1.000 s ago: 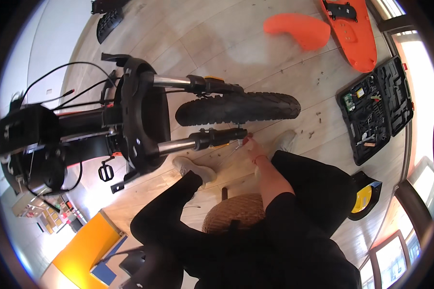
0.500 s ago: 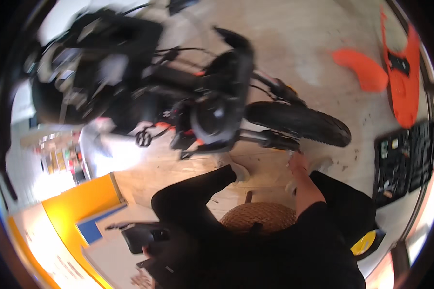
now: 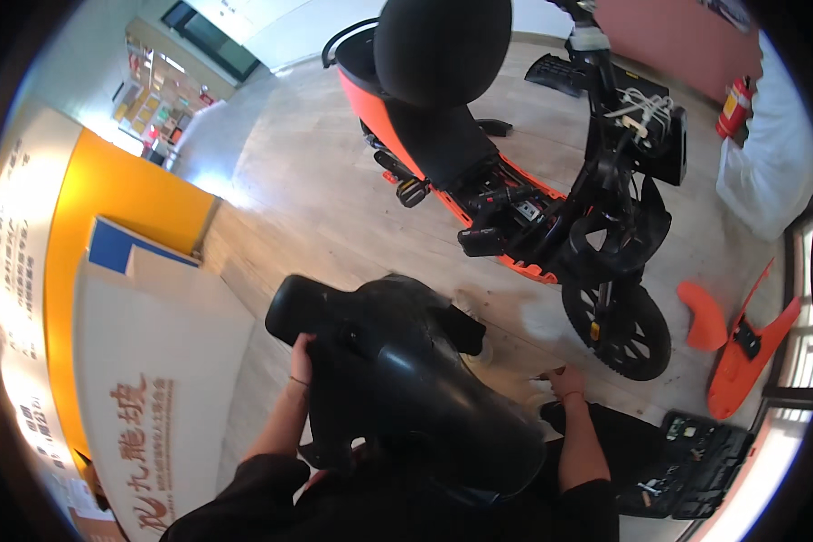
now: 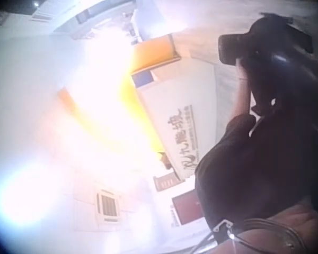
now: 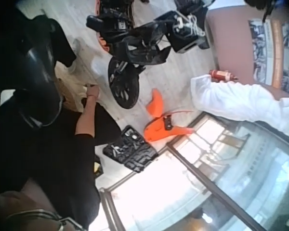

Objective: The person is disassembling scooter body panels and inspecting the tail light assembly using a screwdriver and a power drill.

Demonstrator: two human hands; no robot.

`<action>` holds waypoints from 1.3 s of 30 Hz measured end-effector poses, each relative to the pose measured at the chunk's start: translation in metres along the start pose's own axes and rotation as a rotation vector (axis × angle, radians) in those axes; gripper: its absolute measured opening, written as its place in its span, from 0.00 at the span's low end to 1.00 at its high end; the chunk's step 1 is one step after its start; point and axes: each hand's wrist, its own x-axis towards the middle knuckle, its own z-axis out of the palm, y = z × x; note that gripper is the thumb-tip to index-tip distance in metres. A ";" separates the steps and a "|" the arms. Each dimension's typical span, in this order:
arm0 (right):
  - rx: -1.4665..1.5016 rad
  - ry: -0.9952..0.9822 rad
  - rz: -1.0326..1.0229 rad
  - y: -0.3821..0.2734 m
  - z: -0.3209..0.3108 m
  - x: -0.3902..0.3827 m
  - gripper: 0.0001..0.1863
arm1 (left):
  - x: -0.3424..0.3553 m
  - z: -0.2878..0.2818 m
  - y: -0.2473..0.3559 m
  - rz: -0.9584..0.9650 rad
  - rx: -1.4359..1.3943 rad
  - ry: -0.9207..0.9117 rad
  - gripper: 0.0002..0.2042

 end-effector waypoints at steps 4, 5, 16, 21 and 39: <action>0.364 0.018 0.031 -0.052 -0.035 -0.054 0.15 | -0.013 0.023 0.026 0.062 0.041 0.005 0.11; 0.302 0.016 0.063 -0.061 -0.044 -0.071 0.15 | -0.012 0.027 0.031 0.102 0.034 -0.037 0.10; 0.754 0.562 -0.230 -0.135 -0.167 -0.258 0.17 | 0.049 0.016 0.025 0.106 0.042 -0.266 0.12; 0.835 0.409 -0.493 -0.189 -0.197 -0.302 0.32 | 0.049 0.025 0.036 0.037 -0.039 -0.328 0.12; -0.069 -0.251 -0.728 -0.328 -0.091 -0.278 0.20 | 0.015 0.044 0.062 -0.117 -0.214 -0.302 0.15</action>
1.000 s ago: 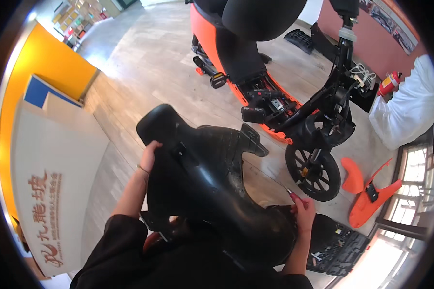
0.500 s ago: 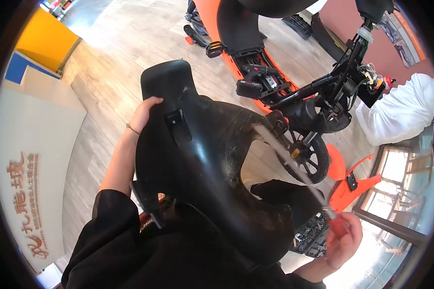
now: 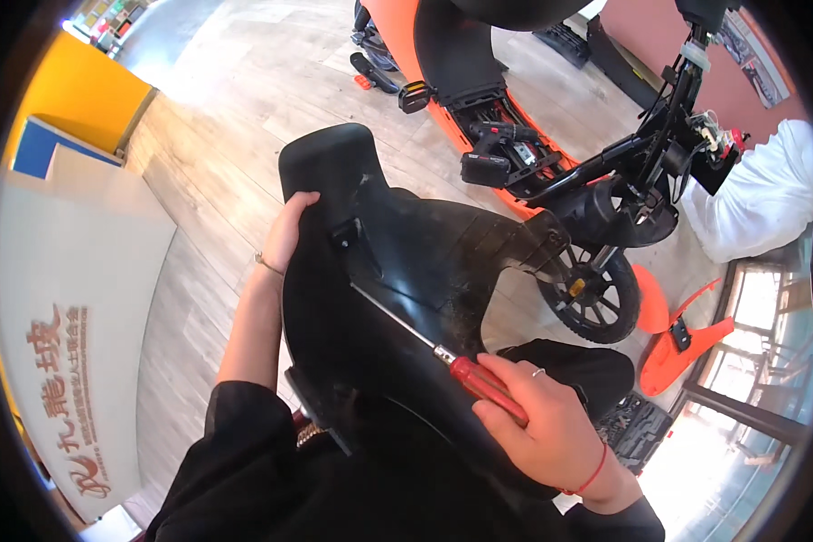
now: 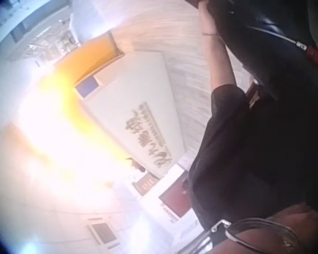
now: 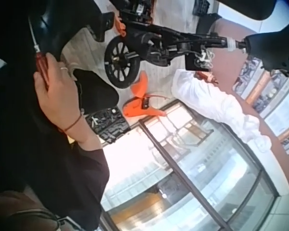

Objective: The person is disassembling scooter body panels and inspecting the tail light assembly using a screwdriver and a power drill.

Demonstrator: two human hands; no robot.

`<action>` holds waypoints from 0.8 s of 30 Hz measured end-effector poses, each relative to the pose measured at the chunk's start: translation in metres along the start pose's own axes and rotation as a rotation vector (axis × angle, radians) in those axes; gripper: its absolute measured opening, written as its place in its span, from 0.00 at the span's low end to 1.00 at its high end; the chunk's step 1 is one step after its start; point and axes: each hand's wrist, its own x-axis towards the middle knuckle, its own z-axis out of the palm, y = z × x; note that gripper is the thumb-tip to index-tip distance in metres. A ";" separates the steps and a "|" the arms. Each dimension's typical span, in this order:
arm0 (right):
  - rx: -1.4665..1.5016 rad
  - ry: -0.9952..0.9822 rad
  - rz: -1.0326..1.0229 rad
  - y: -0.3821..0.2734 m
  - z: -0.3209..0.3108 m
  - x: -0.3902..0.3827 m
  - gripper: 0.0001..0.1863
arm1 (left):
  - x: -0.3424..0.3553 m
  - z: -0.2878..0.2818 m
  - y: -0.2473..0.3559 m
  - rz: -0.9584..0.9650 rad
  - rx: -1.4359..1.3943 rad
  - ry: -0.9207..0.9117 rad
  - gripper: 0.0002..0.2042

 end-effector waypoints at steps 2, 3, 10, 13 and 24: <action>-0.110 -0.154 0.043 0.000 0.000 0.001 0.22 | 0.005 -0.008 -0.006 0.171 0.065 -0.007 0.15; -0.059 -0.114 0.012 0.000 0.000 0.002 0.22 | 0.008 -0.013 -0.008 0.163 0.080 -0.011 0.15; -0.181 -0.179 -0.005 0.008 0.006 0.011 0.23 | 0.007 -0.013 -0.017 0.151 -0.005 -0.051 0.15; -0.136 -0.189 0.039 0.016 0.014 0.019 0.22 | -0.008 0.002 -0.013 0.209 0.067 -0.018 0.16; 0.092 -0.312 0.460 0.044 0.042 0.044 0.20 | -0.035 0.039 -0.002 0.114 0.010 0.006 0.19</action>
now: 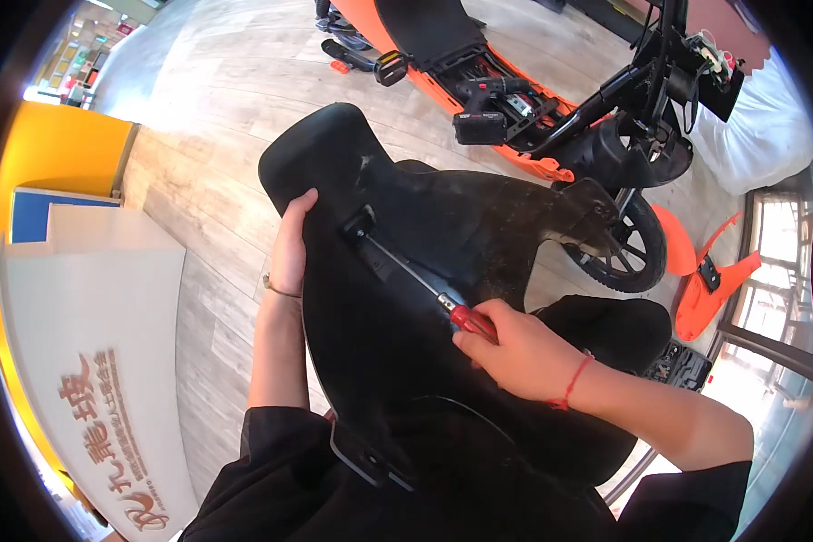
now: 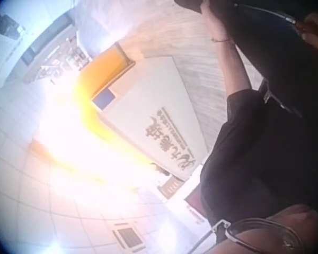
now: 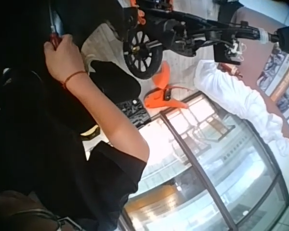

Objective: The person is disassembling scooter body panels and inspecting the tail light assembly using a screwdriver and a power drill.

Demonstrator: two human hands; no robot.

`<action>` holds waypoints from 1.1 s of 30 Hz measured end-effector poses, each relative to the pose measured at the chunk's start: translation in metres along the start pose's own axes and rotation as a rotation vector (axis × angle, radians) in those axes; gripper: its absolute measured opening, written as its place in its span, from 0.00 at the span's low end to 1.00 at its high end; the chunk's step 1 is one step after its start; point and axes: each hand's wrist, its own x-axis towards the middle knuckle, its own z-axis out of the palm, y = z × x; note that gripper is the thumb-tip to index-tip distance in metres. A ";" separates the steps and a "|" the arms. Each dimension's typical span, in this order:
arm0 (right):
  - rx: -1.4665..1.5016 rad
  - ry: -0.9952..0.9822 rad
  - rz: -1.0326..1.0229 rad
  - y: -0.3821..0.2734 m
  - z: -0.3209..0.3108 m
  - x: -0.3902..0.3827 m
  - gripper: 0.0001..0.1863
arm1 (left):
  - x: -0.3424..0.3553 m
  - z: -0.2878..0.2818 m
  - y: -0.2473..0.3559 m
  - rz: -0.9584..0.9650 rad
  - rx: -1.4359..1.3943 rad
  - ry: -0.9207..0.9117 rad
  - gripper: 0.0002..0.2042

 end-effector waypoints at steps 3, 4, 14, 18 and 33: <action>0.080 -0.087 0.051 0.005 0.007 0.004 0.20 | -0.002 0.005 0.004 -0.046 -0.055 -0.099 0.20; 0.041 -0.040 0.021 0.007 0.011 -0.001 0.20 | -0.003 0.007 0.004 -0.048 -0.062 -0.088 0.21; -0.039 0.001 -0.102 0.018 0.021 -0.006 0.20 | -0.003 0.009 0.004 -0.040 -0.018 -0.052 0.21; -0.052 -0.019 -0.065 0.018 0.025 -0.003 0.20 | -0.002 0.009 0.003 -0.059 -0.047 -0.040 0.20; -0.073 0.048 -0.089 0.018 0.026 -0.003 0.19 | -0.001 0.007 0.004 -0.057 -0.049 -0.073 0.20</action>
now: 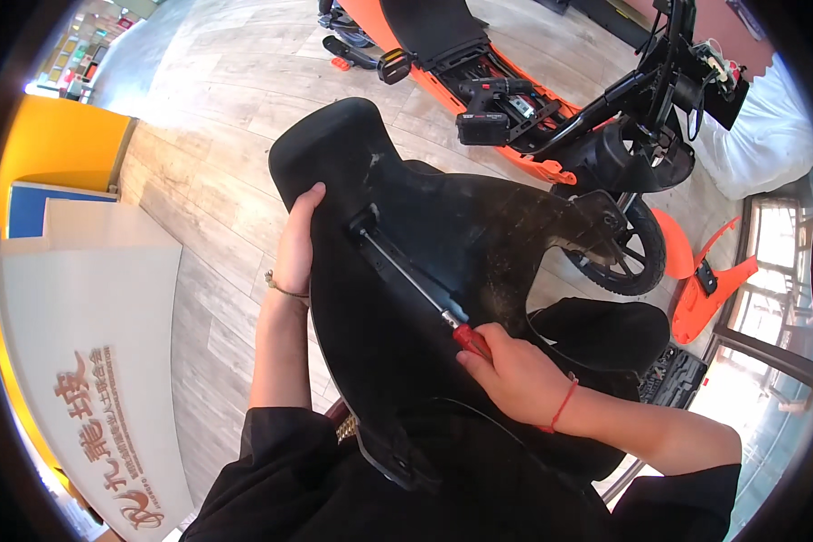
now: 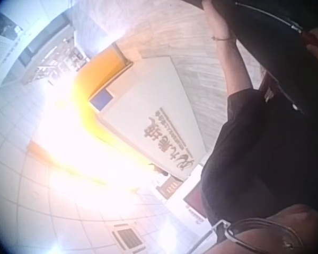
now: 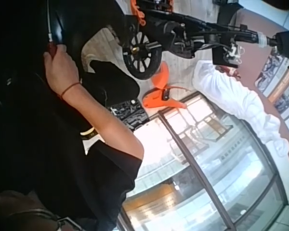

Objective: The person is disassembling scooter body panels and inspecting the tail light assembly using a screwdriver and a power drill.

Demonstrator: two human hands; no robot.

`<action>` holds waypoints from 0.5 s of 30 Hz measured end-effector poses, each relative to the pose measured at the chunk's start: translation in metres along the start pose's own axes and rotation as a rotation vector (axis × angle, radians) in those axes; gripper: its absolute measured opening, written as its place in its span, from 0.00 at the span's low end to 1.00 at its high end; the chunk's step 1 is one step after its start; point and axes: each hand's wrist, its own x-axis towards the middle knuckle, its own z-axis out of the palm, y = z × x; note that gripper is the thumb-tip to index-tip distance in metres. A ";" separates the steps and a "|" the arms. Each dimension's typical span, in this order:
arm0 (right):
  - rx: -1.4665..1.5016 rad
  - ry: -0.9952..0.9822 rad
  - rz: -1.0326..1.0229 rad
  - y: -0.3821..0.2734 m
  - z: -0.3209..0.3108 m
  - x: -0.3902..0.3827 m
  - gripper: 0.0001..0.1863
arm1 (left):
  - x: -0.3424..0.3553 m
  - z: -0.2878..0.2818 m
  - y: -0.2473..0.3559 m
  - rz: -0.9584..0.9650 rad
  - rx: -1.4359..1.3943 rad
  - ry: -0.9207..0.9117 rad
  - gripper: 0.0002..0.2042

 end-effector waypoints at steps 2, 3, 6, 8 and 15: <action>-0.069 0.015 0.030 0.000 0.000 -0.001 0.20 | 0.000 0.000 0.000 -0.011 -0.025 -0.009 0.21; -0.055 0.016 0.020 0.000 0.000 -0.002 0.20 | 0.000 0.000 0.001 -0.011 -0.026 -0.011 0.21; -0.127 0.068 -0.003 0.003 0.004 -0.004 0.19 | -0.001 0.001 0.003 -0.019 0.001 -0.019 0.21; -0.097 0.084 0.009 0.007 0.009 -0.004 0.20 | -0.001 0.001 0.003 -0.052 -0.011 -0.023 0.21; 0.040 0.049 0.026 0.020 0.012 0.005 0.17 | 0.000 0.003 0.002 -0.053 -0.045 -0.075 0.21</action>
